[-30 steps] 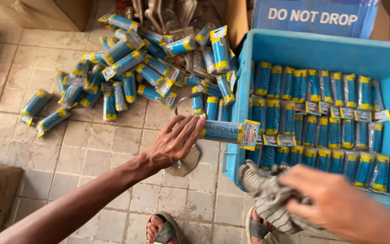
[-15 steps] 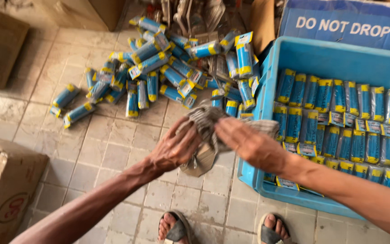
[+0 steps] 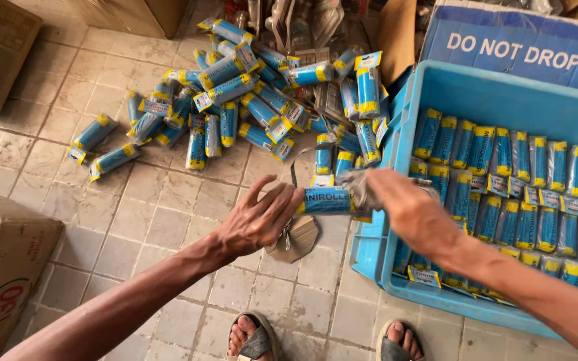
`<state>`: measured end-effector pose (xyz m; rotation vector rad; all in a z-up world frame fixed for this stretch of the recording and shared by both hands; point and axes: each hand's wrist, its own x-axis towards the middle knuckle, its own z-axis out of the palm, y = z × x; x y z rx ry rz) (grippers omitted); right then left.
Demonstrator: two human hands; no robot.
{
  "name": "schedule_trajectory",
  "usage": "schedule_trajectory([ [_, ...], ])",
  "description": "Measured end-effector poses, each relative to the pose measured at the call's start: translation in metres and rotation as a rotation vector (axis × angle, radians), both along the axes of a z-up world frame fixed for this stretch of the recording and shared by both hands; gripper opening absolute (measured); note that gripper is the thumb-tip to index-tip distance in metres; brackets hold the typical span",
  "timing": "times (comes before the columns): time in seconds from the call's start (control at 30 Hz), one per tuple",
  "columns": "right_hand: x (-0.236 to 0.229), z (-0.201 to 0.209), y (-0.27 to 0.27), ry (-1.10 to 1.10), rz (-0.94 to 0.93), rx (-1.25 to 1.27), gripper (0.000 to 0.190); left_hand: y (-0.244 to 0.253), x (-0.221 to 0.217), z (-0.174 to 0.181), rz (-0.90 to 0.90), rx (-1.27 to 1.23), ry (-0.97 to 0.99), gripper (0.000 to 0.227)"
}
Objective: The person picks up packaged blue rollers from the floor, wipes them with a cloth, and places them into a blue plastic crate, occasionally rearranging the items inside the crate.
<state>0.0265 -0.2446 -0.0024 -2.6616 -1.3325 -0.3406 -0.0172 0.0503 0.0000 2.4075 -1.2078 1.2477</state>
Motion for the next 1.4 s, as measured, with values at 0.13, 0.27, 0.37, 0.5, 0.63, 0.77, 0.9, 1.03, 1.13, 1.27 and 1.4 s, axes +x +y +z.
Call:
schedule_trajectory([
  [0.13,-0.016,0.041,0.027,-0.029,-0.041,0.188,0.047,-0.006,0.002,-0.010,-0.037,-0.025,0.010,0.022],
  [0.27,-0.027,0.032,0.038,-0.179,0.237,0.171,0.046,-0.009,0.006,-0.006,-0.083,-0.012,0.003,0.019],
  [0.37,-0.007,0.011,0.003,-0.158,0.145,0.090,0.041,-0.004,0.002,0.014,-0.022,-0.007,0.003,0.019],
  [0.5,-0.016,0.050,0.010,0.047,-0.006,0.272,0.067,0.002,-0.001,0.010,-0.019,0.112,0.188,0.028],
  [0.63,-0.029,0.035,0.029,-0.061,0.267,0.070,0.055,-0.018,0.003,0.028,-0.137,0.015,0.148,0.015],
  [0.77,-0.017,0.004,-0.006,-0.103,0.077,0.118,0.042,-0.012,-0.002,0.015,-0.034,-0.035,0.052,0.023],
  [0.9,-0.026,0.034,0.010,-0.241,0.132,0.207,0.043,-0.021,0.000,0.014,-0.040,-0.045,0.068,0.022],
  [1.03,-0.040,0.029,0.020,-0.304,0.193,0.200,0.043,-0.025,-0.001,0.016,-0.088,-0.047,0.067,0.018],
  [1.13,-0.026,0.001,-0.014,-0.124,0.106,0.043,0.050,-0.013,0.001,0.012,-0.037,-0.015,0.095,0.021],
  [1.27,-0.012,0.024,-0.032,0.017,-0.031,0.233,0.046,-0.008,0.004,0.002,-0.023,-0.089,0.264,0.032],
  [1.4,0.009,0.031,-0.052,0.159,-0.425,0.523,0.023,0.000,0.015,-0.020,-0.026,-0.229,0.512,0.050],
])
